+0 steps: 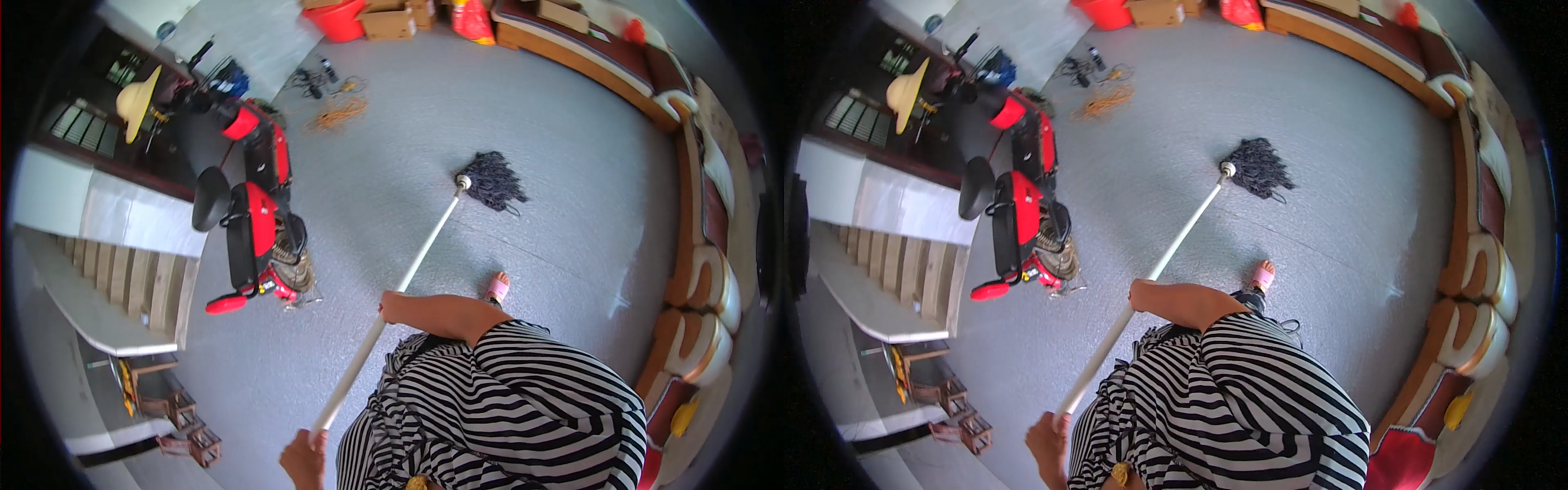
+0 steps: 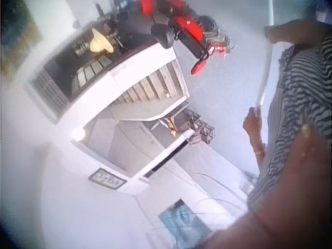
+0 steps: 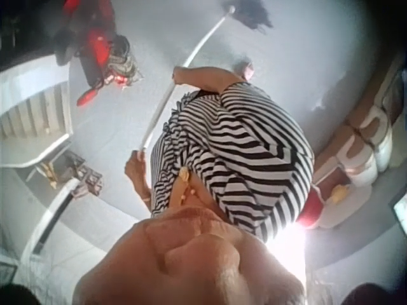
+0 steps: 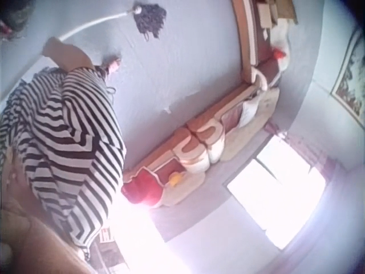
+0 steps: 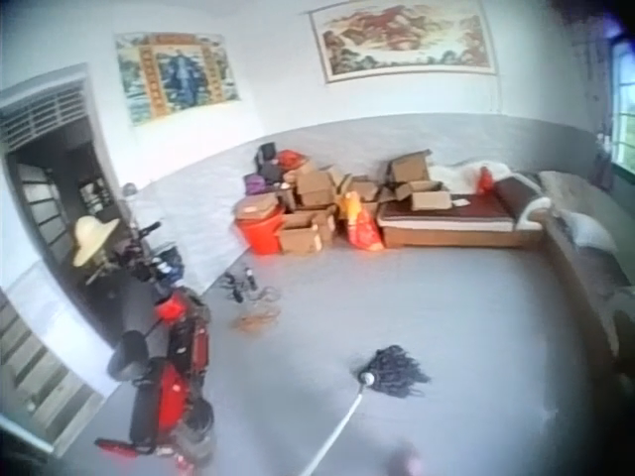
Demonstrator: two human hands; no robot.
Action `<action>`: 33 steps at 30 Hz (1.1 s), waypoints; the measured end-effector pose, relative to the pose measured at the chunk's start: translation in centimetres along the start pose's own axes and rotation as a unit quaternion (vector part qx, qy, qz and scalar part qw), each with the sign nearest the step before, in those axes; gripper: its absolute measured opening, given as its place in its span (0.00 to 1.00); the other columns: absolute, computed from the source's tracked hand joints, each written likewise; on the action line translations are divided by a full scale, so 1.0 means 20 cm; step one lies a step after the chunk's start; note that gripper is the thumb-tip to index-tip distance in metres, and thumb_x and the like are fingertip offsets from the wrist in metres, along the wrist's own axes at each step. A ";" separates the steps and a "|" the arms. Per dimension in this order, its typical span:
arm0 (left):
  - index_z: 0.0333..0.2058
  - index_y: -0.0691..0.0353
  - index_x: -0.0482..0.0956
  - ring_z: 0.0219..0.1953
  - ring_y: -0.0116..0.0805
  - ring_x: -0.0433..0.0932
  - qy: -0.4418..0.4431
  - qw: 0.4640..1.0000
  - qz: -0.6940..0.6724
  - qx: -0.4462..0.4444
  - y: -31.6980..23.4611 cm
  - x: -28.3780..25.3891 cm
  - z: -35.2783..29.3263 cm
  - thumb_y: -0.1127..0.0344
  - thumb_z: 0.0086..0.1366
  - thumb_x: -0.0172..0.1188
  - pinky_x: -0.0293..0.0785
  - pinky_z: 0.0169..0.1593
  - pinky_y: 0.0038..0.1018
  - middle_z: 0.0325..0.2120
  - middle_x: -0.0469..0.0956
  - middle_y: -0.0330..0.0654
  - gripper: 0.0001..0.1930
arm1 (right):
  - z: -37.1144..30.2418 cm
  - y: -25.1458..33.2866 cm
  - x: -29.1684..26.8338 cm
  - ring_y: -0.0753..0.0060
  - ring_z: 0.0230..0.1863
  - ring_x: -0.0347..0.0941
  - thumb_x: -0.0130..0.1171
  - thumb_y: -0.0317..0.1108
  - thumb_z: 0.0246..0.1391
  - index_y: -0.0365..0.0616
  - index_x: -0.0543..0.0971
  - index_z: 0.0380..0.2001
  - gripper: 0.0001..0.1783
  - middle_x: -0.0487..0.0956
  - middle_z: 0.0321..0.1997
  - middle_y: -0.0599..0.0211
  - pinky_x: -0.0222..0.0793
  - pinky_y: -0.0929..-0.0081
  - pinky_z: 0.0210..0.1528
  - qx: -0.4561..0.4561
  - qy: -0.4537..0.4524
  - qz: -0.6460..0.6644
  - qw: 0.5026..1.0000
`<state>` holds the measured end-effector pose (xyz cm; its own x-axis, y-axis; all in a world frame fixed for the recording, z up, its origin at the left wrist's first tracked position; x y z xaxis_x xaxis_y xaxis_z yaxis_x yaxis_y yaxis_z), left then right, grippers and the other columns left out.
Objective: The person mops the floor using a mop while moving across the room.
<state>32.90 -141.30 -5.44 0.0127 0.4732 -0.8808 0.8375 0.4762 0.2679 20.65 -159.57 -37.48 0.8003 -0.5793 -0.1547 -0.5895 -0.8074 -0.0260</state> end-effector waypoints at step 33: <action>0.38 0.49 0.64 0.21 0.43 0.70 0.032 0.995 -0.083 -0.053 -0.67 -0.32 0.07 0.67 0.39 0.55 0.65 0.25 0.32 0.16 0.70 0.48 0.23 | -0.10 0.33 0.42 0.72 0.10 0.58 0.48 0.27 0.35 0.43 0.60 0.08 0.10 0.60 0.08 0.66 0.59 0.75 0.14 0.094 0.403 -0.066 0.908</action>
<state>22.34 -151.68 -3.99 -0.1594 0.4264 -0.8904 0.7622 0.6264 0.1635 23.73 -169.94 -37.00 0.6415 -0.4344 0.6322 -0.4302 -0.8861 -0.1723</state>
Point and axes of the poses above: each hand's wrist, its own z-axis towards the middle knuckle, its own x-axis out of the palm, y = z × x, the point moved 7 cm from there along z, towards the middle knuckle
